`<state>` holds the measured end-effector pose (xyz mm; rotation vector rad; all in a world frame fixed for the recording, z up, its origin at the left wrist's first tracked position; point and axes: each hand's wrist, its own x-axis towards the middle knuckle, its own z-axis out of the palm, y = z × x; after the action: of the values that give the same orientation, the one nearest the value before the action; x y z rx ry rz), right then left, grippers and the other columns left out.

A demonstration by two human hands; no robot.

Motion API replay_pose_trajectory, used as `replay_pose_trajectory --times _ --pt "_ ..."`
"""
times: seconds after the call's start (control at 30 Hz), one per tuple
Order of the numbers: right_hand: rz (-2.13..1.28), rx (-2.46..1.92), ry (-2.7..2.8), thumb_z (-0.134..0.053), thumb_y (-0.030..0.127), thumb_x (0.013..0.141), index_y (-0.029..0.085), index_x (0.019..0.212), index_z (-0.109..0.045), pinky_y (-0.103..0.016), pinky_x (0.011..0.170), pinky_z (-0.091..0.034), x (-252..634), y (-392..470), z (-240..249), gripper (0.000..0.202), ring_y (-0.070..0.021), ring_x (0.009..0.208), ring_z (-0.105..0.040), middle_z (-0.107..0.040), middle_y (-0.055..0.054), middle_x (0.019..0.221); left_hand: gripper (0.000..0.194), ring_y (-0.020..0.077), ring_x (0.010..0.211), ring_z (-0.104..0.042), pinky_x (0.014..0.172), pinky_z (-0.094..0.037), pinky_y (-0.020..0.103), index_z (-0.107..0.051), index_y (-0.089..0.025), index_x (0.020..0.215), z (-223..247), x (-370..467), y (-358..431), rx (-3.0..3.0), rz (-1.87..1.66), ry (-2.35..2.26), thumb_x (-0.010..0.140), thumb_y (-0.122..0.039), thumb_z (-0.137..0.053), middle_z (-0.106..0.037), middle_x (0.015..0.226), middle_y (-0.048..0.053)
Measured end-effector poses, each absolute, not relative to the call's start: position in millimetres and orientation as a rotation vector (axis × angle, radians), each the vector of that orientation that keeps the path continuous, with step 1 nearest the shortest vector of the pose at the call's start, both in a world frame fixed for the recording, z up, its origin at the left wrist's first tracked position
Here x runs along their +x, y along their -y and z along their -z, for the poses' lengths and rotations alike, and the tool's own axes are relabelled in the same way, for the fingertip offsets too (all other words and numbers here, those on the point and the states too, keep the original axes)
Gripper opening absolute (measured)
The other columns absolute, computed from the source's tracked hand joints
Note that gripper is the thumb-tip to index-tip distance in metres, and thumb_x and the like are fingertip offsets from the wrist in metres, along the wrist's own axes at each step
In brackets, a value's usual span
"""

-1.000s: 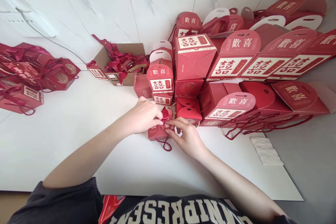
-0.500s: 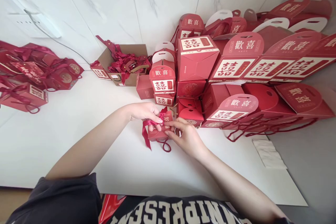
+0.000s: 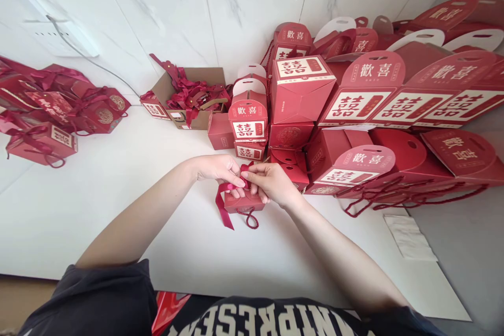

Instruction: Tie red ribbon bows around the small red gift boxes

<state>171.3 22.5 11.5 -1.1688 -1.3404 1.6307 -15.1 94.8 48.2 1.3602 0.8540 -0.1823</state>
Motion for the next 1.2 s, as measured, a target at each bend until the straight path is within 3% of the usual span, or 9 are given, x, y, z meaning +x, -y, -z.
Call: replay_pose_trajectory --times 0.13,0.3,0.4,0.53,0.67,0.97,1.1,1.2 --pt "-1.504 -0.991 1.138 -0.077 0.048 0.073 0.017 0.077 -0.064 -0.018 0.037 -0.036 165.9 -24.0 -5.5 0.034 -0.0069 0.041 -0.046 -0.055 0.005 0.053 0.023 0.0183 0.068 -0.073 0.061 -0.056 0.025 -0.076 -0.012 0.079 -45.7 -19.4 -96.7 1.351 0.193 -0.829 0.075 -0.035 -0.078 -0.078 0.080 0.012" --pt "-1.515 -0.868 1.257 -0.069 0.053 0.081 0.019 0.082 -0.063 -0.022 0.046 -0.046 175.1 -9.9 2.3 0.035 -0.0130 0.059 -0.058 -0.064 -0.002 0.068 0.028 0.0191 0.068 -0.074 0.064 -0.058 0.027 -0.076 -0.012 0.094 -49.6 -20.9 -99.0 1.311 0.249 -0.801 0.074 -0.032 -0.078 -0.078 0.077 0.011" --pt "-1.357 -0.814 1.523 -0.067 0.042 0.087 0.019 0.084 -0.067 -0.030 0.065 -0.053 187.2 0.1 6.4 0.023 -0.0155 0.072 -0.060 -0.068 -0.004 0.080 0.028 0.0178 0.066 -0.073 0.065 -0.057 0.027 -0.077 -0.013 0.093 -49.7 -21.0 -100.3 1.273 0.247 -0.801 0.073 -0.033 -0.079 -0.078 0.076 0.010" --pt "-1.024 -0.742 1.923 -0.064 0.030 0.091 0.022 0.089 -0.070 -0.039 0.086 -0.049 197.5 9.4 9.8 0.011 -0.0193 0.086 -0.060 -0.072 -0.005 0.087 0.025 0.0158 0.063 -0.071 0.064 -0.056 0.025 -0.077 -0.013 0.086 -48.9 -20.4 -98.6 1.226 0.182 -0.850 0.069 -0.031 -0.081 -0.077 0.071 0.008" --pt "-0.937 -0.719 1.972 -0.061 0.027 0.093 0.022 0.093 -0.068 -0.039 0.088 -0.049 197.2 12.0 15.6 0.009 -0.0193 0.087 -0.061 -0.072 -0.005 0.089 0.017 0.0153 0.066 -0.072 0.068 -0.056 0.025 -0.076 -0.013 0.081 -53.8 -17.6 -91.1 1.274 0.171 -0.902 0.072 -0.027 -0.078 -0.076 0.070 0.007" --pt "-1.023 -0.769 1.881 -0.060 0.028 0.094 0.021 0.091 -0.065 -0.036 0.085 -0.050 196.4 16.4 14.7 0.009 -0.0191 0.090 -0.060 -0.069 -0.007 0.091 0.012 0.0157 0.061 -0.066 0.056 -0.048 0.024 -0.072 -0.015 0.076 -68.3 -3.0 -61.5 1.619 0.109 -1.102 0.067 -0.015 -0.063 -0.071 0.067 0.001" --pt "-1.070 -0.732 2.014 -0.057 0.027 0.094 0.020 0.087 -0.065 -0.034 0.079 -0.050 204.9 30.7 -0.5 0.013 -0.0186 0.082 -0.061 -0.069 -0.007 0.085 0.009 0.0134 0.058 -0.057 0.053 -0.039 0.024 -0.065 -0.018 0.065 -77.8 2.2 -37.5 2.171 0.014 -1.228 0.069 -0.016 -0.058 -0.065 0.066 -0.001" --pt "-1.211 -0.544 2.345 -0.057 0.032 0.094 0.022 0.082 -0.069 -0.029 0.070 -0.050 211.7 43.0 -20.4 0.019 -0.0157 0.069 -0.062 -0.069 -0.002 0.072 0.010 0.0135 0.067 -0.059 0.060 -0.042 0.024 -0.064 -0.018 0.067 -75.9 -0.8 -24.4 2.483 -0.112 -1.238 0.075 -0.017 -0.058 -0.066 0.079 0.000"
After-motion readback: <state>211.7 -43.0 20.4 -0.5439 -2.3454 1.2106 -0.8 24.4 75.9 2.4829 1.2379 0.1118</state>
